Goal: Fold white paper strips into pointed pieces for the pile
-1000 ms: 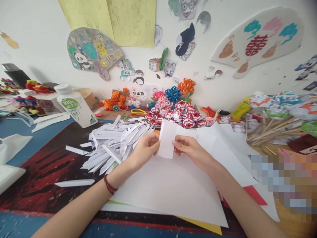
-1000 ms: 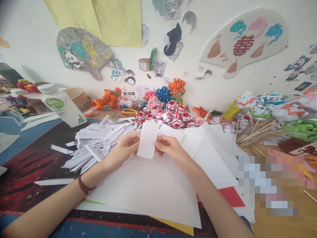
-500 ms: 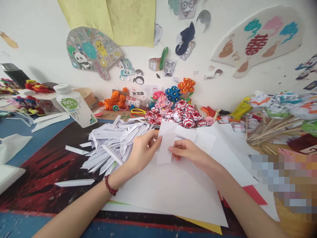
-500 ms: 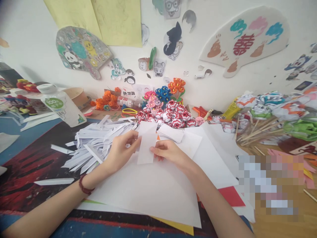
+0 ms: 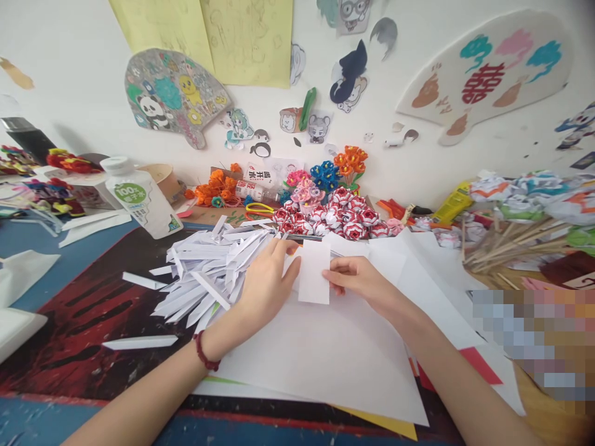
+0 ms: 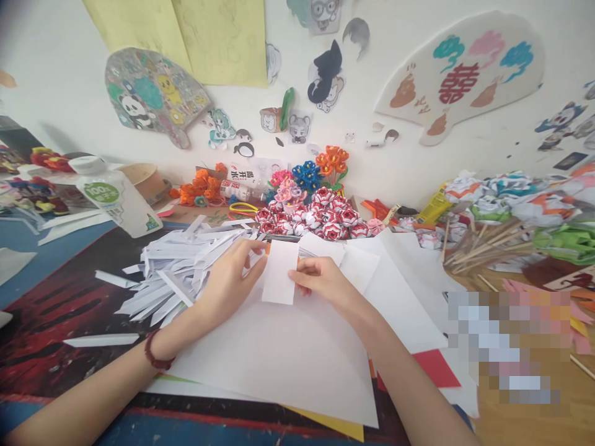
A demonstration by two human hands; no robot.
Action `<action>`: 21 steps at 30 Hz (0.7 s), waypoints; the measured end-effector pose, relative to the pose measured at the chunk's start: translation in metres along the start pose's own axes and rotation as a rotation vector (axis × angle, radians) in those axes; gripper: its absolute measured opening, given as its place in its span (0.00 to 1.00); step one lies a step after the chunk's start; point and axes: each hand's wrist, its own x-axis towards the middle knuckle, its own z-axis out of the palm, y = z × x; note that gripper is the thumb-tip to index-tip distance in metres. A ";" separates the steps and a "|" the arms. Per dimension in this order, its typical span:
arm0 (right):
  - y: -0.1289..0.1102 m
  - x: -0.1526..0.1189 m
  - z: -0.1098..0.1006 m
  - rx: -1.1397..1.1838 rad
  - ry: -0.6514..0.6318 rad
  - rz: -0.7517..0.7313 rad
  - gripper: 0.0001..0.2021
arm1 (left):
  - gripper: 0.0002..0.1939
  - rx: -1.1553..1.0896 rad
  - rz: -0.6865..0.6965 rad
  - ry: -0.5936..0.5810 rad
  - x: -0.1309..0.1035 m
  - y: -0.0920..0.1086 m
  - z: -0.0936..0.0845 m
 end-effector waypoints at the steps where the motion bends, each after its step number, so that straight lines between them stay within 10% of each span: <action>1: -0.001 -0.001 0.001 0.010 -0.005 -0.016 0.14 | 0.11 -0.037 -0.003 -0.043 -0.001 0.002 0.000; 13: 0.008 0.003 0.017 -0.032 -0.028 -0.040 0.20 | 0.09 0.251 0.199 -0.020 -0.009 0.000 0.006; 21: 0.013 0.004 0.023 0.000 -0.097 -0.077 0.23 | 0.14 0.641 0.642 0.112 -0.016 0.001 -0.002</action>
